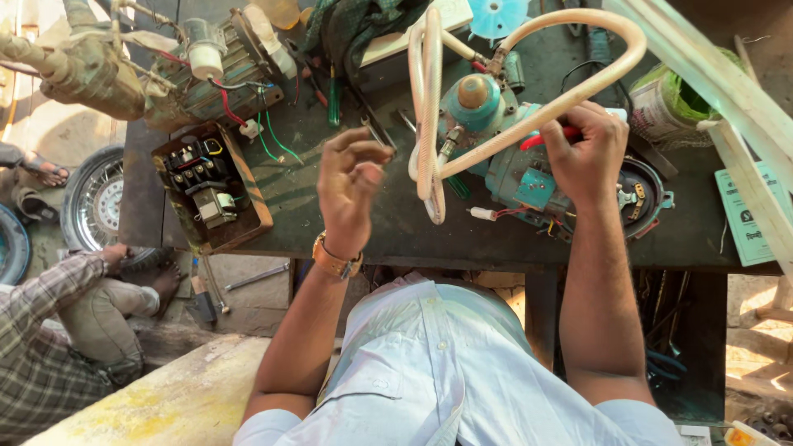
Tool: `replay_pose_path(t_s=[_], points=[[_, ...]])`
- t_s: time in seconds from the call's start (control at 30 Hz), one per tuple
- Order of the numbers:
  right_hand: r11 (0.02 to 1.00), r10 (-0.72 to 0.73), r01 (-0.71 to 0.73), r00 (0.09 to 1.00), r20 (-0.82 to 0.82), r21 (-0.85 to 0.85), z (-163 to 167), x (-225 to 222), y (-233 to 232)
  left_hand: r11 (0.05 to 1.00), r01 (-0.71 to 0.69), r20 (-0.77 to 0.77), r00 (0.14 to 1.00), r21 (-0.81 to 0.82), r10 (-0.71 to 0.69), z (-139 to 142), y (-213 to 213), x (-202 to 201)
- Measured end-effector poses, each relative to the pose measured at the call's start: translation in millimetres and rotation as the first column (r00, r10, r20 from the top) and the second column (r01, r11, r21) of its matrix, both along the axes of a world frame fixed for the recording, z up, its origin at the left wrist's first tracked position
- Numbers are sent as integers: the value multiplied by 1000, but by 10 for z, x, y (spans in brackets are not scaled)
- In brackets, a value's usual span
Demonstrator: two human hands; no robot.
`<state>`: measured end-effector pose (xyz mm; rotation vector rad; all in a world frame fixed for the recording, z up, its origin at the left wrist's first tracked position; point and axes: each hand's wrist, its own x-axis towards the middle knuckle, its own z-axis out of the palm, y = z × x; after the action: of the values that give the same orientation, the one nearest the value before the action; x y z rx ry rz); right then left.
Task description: The person works on a disassembled electric motor on a workbench. They remove a red plastic cover, manipulate internal wires, and use pliers to adjust components inside the motor housing.
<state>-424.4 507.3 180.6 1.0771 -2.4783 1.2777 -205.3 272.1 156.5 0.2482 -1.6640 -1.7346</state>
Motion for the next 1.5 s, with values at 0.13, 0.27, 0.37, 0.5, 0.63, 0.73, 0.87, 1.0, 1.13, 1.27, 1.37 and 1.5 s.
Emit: replay_pose_path(t_s=[0.13,0.27,0.37,0.5,0.63,0.73,0.87,1.0,1.13,1.27,1.37,1.5], points=[[1000,-19,19,1000,6,-17,5,14,-7,967,-22,403,906,-254,127,-639,-204,45],[999,8,-10,999,-41,-43,5,2,-7,611,194,365,916,-767,168,-980,-103,-86],[999,-29,30,999,31,-37,-3,-2,-2,530,394,531,837,-751,130,-1044,44,-242],[998,11,-12,1000,-18,-59,-37,-25,31,444,525,607,792,-726,57,-1048,164,-344],[999,-17,16,999,-31,-51,-102,-52,59,397,453,522,849,-798,81,-1081,262,-359],[998,-48,47,998,-31,-30,-133,-64,68,370,516,585,805,-772,98,-1112,370,-406],[999,-52,51,998,-45,-13,-144,-66,69,426,456,561,812,-782,160,-1125,407,-405],[999,-38,38,999,-1,-29,-169,-70,77,417,432,542,819,-799,189,-1135,210,-356],[999,-48,47,998,-28,-8,-230,-74,84,343,362,467,830,-867,305,-1145,-143,-361],[998,-54,54,998,-17,12,-276,-94,101,315,378,480,792,-871,377,-1134,-439,-374],[999,-37,36,999,-34,-24,-303,-93,114,315,308,433,754,-898,495,-1125,-519,-333],[999,-6,3,998,-58,-38,-325,-96,125,394,224,417,748,-891,516,-1070,-452,-188]])
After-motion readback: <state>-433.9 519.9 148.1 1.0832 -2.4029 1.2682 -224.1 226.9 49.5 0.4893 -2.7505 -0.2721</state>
